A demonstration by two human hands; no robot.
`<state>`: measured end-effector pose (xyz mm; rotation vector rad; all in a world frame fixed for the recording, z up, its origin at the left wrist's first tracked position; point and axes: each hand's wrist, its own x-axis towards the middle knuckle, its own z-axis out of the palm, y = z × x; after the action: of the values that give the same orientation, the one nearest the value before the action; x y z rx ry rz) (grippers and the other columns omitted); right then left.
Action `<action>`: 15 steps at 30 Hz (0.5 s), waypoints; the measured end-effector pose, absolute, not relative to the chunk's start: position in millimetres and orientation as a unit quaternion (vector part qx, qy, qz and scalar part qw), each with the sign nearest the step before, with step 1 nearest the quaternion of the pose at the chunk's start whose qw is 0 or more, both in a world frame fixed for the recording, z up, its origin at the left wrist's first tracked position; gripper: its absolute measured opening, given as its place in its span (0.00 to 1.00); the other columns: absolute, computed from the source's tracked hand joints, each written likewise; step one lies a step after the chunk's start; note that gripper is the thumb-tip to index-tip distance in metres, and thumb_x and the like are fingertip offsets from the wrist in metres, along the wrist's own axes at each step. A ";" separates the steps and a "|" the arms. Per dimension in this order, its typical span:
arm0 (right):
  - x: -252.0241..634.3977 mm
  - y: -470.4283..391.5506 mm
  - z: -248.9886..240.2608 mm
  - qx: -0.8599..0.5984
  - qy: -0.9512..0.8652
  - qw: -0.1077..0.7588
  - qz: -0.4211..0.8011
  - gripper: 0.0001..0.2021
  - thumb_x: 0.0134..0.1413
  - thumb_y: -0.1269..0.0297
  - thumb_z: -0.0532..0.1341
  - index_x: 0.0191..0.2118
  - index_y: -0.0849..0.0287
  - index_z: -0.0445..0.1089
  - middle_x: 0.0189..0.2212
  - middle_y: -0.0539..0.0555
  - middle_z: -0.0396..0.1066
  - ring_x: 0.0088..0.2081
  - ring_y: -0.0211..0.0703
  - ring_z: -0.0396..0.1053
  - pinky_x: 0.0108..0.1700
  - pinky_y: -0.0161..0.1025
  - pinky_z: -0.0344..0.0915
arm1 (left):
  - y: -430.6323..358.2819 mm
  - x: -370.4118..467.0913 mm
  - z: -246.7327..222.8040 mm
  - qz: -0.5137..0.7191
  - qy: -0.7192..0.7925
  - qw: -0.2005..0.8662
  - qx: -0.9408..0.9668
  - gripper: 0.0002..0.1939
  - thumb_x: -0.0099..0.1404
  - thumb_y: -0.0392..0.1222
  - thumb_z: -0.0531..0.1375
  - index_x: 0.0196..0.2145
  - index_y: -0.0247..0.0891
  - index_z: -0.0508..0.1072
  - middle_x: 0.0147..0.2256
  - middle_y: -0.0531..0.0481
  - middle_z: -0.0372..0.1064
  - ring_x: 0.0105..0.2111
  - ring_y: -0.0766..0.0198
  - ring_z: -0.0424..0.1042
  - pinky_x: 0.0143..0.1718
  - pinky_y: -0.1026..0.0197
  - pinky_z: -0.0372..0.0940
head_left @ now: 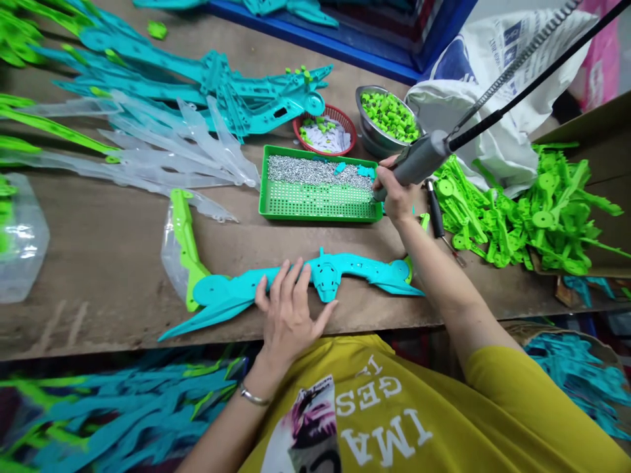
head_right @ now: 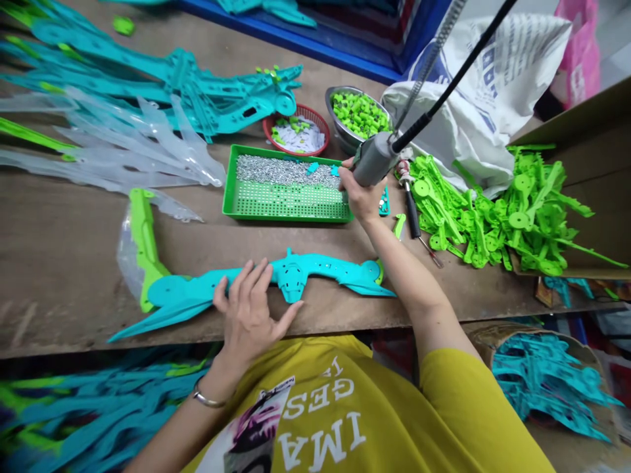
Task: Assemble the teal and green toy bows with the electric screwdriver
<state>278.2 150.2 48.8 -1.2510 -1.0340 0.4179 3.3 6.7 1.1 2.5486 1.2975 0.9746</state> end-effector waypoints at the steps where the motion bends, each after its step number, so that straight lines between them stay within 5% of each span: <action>1: 278.2 150.7 49.3 -0.549 -0.463 0.670 0.185 0.16 0.48 0.47 0.69 0.32 0.53 0.69 0.16 0.42 0.63 0.18 0.36 0.64 0.27 0.39 0.65 | 6.8 3.5 1.0 0.322 0.428 0.060 0.843 0.45 0.64 0.56 0.66 0.70 0.32 0.55 0.61 0.28 0.68 0.64 0.38 0.65 0.68 0.36 0.46; 15: 280.2 152.7 47.8 -0.551 -0.460 0.668 0.196 0.16 0.47 0.48 0.70 0.32 0.53 0.69 0.16 0.41 0.62 0.18 0.34 0.63 0.26 0.38 0.65 | 7.8 4.3 -1.7 0.324 0.417 0.052 0.848 0.47 0.65 0.56 0.66 0.72 0.32 0.53 0.62 0.28 0.67 0.64 0.36 0.65 0.67 0.35 0.47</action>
<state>280.2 152.7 47.8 -1.2434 -1.0376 0.4413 4.3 7.8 -1.7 2.5773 1.2677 0.9855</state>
